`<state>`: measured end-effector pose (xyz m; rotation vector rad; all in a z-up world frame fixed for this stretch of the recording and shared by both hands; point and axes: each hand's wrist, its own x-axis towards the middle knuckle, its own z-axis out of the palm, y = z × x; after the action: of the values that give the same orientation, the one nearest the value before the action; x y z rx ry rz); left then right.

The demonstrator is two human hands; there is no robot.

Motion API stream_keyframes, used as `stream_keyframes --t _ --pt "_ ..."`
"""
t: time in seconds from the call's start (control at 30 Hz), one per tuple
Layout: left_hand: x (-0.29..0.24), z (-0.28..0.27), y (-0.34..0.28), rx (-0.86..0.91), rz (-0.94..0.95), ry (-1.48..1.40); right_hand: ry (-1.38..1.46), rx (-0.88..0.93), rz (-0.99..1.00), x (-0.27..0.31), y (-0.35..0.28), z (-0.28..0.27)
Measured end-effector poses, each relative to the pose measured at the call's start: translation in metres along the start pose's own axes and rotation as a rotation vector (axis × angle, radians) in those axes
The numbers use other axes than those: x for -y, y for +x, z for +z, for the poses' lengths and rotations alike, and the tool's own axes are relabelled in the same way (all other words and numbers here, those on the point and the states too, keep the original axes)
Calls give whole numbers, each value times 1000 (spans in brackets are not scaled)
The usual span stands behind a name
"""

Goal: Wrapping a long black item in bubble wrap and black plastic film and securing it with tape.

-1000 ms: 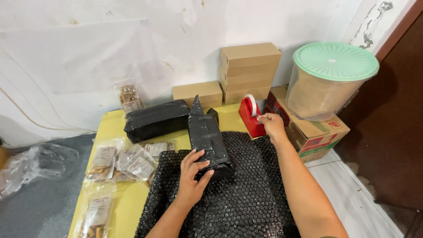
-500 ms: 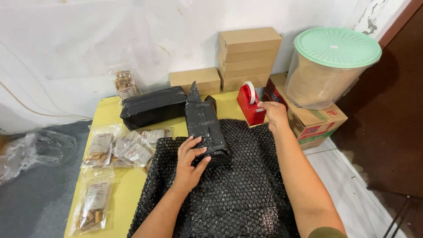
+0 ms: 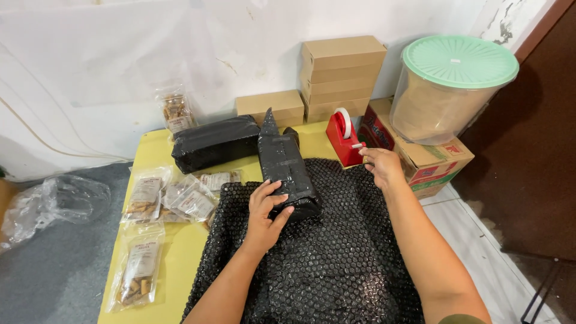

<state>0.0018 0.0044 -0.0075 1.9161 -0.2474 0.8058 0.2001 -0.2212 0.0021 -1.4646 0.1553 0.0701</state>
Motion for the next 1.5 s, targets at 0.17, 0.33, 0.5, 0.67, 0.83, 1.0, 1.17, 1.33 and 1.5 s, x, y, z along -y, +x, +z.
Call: stream_keyframes --t 0.17,0.33,0.5,0.67,0.83,1.0,1.17,1.33,1.5 --pt "5 2 0 10 18 15 40 -13 -47 -12 -5 -1" --pt "2 1 0 15 0 26 56 -14 -58 -25 4 -5" --pt "0 1 1 1 9 33 60 3 -46 -30 10 -9" --pt "1 1 0 7 31 41 -93 -17 -101 -39 18 -11" --pt "1 1 -1 3 50 47 -242 -19 -154 -52 31 -12" --pt "-2 1 0 -9 -1 39 -521 7 -215 -63 33 -14" --pt "-1 -1 1 -3 0 34 -278 -77 -234 -39 15 -7" --pt "-2 0 -1 7 -20 6 130 -13 -224 -4 -15 3" --pt "4 0 -2 20 2 -1 270 286 -172 19 -55 21"
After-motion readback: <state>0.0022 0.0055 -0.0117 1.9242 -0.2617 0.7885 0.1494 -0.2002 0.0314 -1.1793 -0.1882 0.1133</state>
